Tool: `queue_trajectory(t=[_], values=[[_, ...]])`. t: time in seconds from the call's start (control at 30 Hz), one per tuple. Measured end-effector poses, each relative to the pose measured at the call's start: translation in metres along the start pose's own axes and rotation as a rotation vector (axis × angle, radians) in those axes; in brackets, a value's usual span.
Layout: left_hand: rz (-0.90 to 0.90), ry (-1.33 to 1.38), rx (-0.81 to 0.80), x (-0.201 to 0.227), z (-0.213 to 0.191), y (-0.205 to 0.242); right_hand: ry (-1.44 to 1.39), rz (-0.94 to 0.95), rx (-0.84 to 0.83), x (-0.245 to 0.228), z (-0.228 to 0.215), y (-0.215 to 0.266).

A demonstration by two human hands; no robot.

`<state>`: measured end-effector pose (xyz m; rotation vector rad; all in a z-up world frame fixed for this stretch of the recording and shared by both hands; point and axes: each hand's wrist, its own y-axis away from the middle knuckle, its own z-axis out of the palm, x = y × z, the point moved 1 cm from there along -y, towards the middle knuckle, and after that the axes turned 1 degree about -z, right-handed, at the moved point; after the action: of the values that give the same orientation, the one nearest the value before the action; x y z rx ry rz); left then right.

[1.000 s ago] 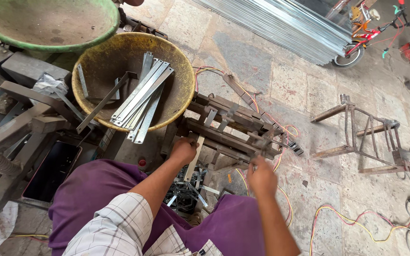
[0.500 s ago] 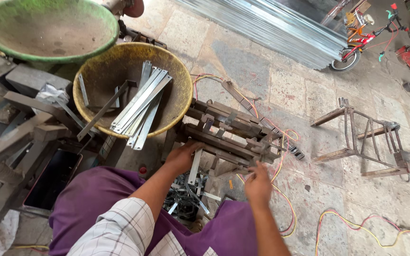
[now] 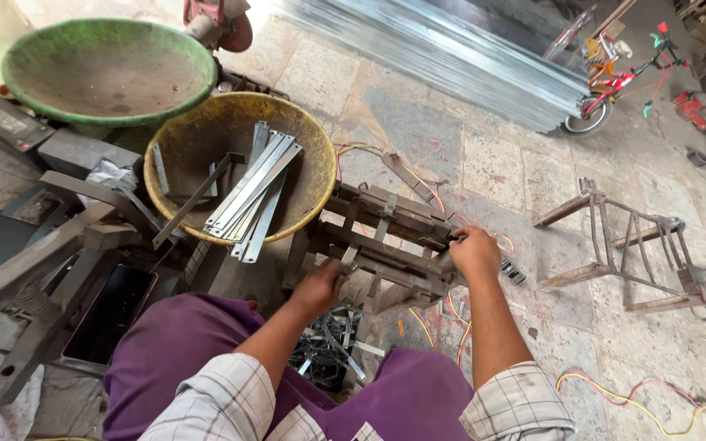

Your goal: The person sits on the ground and repeatedly picks up metal strips from a yellow basin. They place each strip into a wooden bending jig and press down on a lever to bend the metal, then remove the bent piece and place it on the floor.

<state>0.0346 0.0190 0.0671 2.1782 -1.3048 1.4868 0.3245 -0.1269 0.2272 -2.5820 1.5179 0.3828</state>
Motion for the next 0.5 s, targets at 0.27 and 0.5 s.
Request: queue_trajectory(t=[0.27,0.5], values=[[-0.069,0.066,0.271,0.040,-0.019,0.023,-0.104,-0.074,0.088,0.004,0.003,-0.002],[-0.431,0.023,-0.024,-0.045,0.015,0.042,-0.220,-0.105,0.112,0.004,0.003,0.004]])
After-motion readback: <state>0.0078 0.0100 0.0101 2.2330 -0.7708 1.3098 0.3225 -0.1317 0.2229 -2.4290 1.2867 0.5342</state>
